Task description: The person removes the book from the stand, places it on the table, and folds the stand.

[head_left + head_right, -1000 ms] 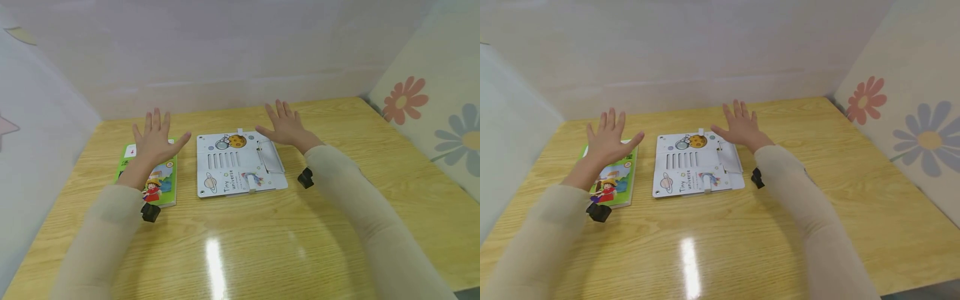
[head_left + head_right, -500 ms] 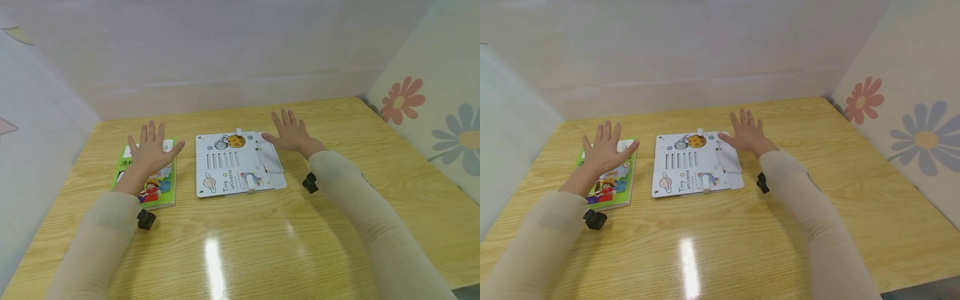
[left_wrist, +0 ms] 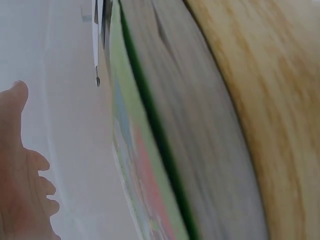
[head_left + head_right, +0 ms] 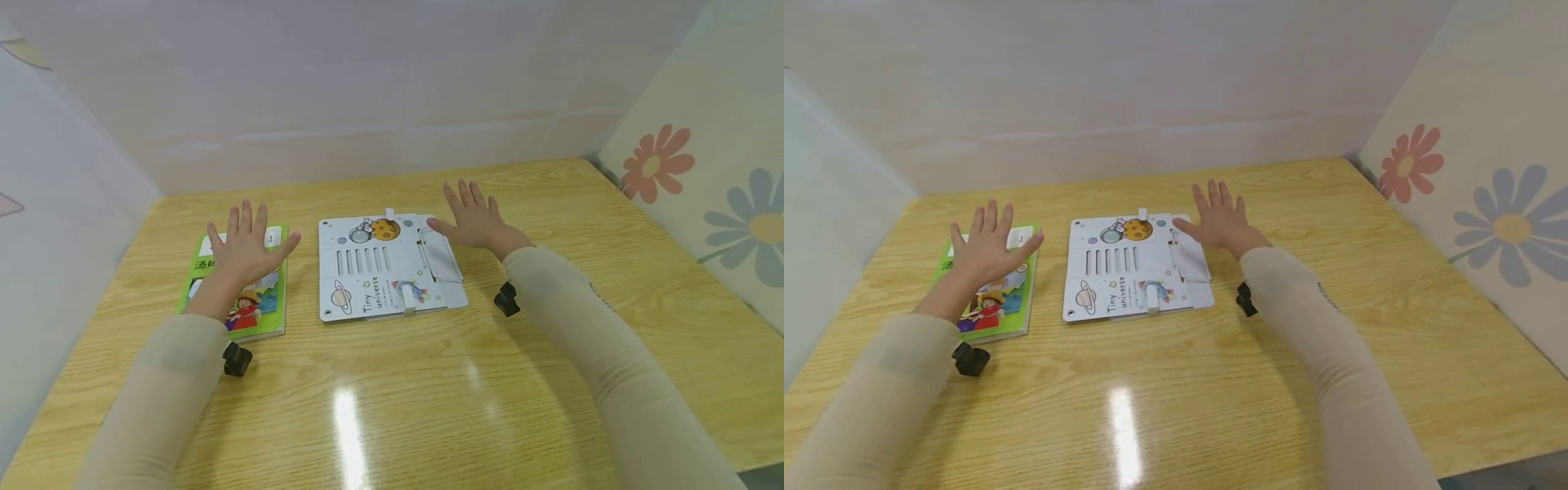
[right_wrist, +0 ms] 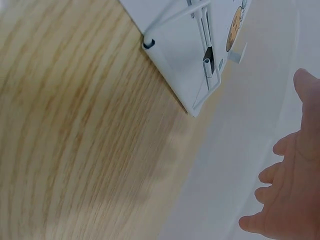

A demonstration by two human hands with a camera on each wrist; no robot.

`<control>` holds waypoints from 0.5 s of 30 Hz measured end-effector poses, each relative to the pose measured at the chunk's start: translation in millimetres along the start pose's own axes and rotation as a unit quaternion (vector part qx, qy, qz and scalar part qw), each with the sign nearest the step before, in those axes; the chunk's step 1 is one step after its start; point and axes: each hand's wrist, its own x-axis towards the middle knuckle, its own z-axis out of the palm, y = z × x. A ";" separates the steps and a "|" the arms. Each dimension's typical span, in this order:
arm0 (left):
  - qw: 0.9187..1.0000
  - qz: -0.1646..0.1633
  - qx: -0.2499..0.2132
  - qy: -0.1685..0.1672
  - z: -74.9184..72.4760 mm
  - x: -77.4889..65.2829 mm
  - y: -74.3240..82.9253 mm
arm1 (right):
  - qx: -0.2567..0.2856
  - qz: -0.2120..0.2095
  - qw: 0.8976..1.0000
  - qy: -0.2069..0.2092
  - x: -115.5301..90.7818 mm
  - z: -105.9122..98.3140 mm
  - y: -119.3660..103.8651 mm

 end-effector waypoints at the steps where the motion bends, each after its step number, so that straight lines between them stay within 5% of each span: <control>1: 1.000 0.005 0.003 -0.003 0.8 2.3 1.8 | 0.002 0.005 1.000 0.000 -2.7 0.3 2.1; 10: 0.998 0.050 -0.005 -0.023 11.4 19.1 26.1 | 0.002 0.051 0.999 0.001 -29.1 -0.1 23.6; 15: 0.977 0.202 0.000 -0.069 30.2 61.0 100.8 | 0.023 0.200 0.979 0.024 -117.8 6.2 64.2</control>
